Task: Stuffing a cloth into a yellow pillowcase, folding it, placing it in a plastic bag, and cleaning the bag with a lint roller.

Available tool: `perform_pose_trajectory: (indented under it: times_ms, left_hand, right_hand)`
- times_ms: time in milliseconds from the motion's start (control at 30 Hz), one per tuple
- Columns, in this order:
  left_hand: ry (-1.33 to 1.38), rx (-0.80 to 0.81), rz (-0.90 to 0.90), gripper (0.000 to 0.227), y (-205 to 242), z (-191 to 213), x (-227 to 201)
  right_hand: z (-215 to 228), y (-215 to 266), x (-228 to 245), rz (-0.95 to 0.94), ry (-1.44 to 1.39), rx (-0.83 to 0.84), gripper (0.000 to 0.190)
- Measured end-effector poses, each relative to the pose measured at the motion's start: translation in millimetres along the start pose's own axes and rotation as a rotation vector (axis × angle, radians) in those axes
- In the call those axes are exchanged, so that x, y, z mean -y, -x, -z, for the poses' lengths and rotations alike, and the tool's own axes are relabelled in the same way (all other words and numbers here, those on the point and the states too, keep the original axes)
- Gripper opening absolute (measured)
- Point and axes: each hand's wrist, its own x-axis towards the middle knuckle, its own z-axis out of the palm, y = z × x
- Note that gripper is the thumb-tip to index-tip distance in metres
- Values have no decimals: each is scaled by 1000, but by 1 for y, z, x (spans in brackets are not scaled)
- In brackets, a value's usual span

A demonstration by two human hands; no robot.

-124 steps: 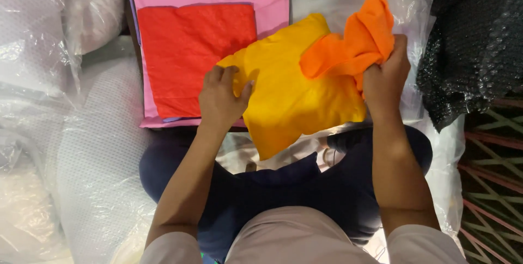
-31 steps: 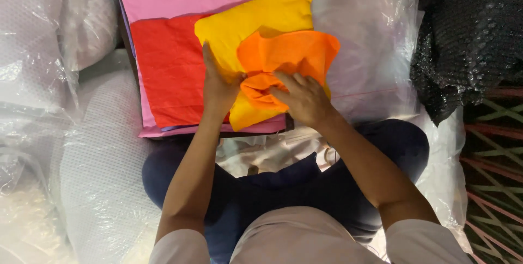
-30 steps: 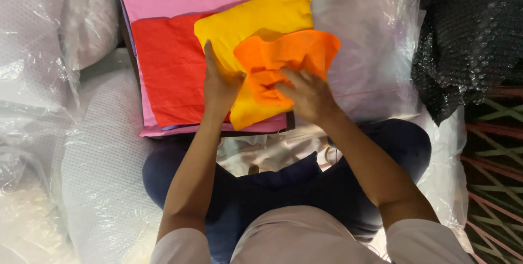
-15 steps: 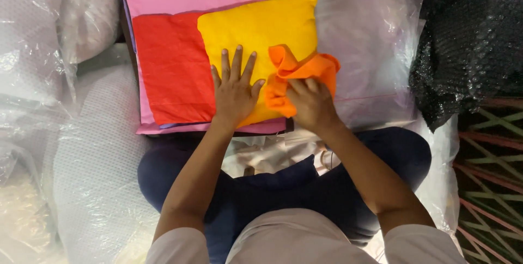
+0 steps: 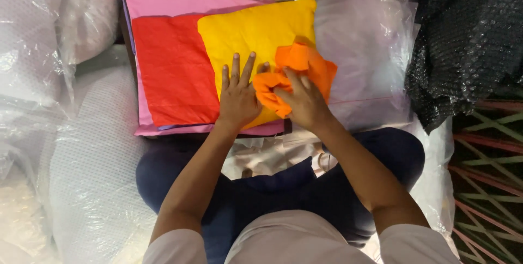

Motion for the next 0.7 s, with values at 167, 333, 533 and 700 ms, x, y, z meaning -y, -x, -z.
perform_pose_trajectory:
  times_ms: [167, 333, 533, 700]
  left_hand:
    - [2, 62, 14, 67, -5, 4, 6]
    - [44, 69, -24, 68, -3, 8, -2]
    - [40, -23, -114, 69, 6, -37, 4]
    - [13, 172, -22, 61, 7, 11, -5]
  right_hand:
    - [21, 7, -68, -366, 128, -163, 55]
    - [65, -11, -49, -508, -147, -538, 46]
    - [7, -49, -13, 238, 66, -511, 71]
    - [29, -58, -51, -425, 173, -287, 51]
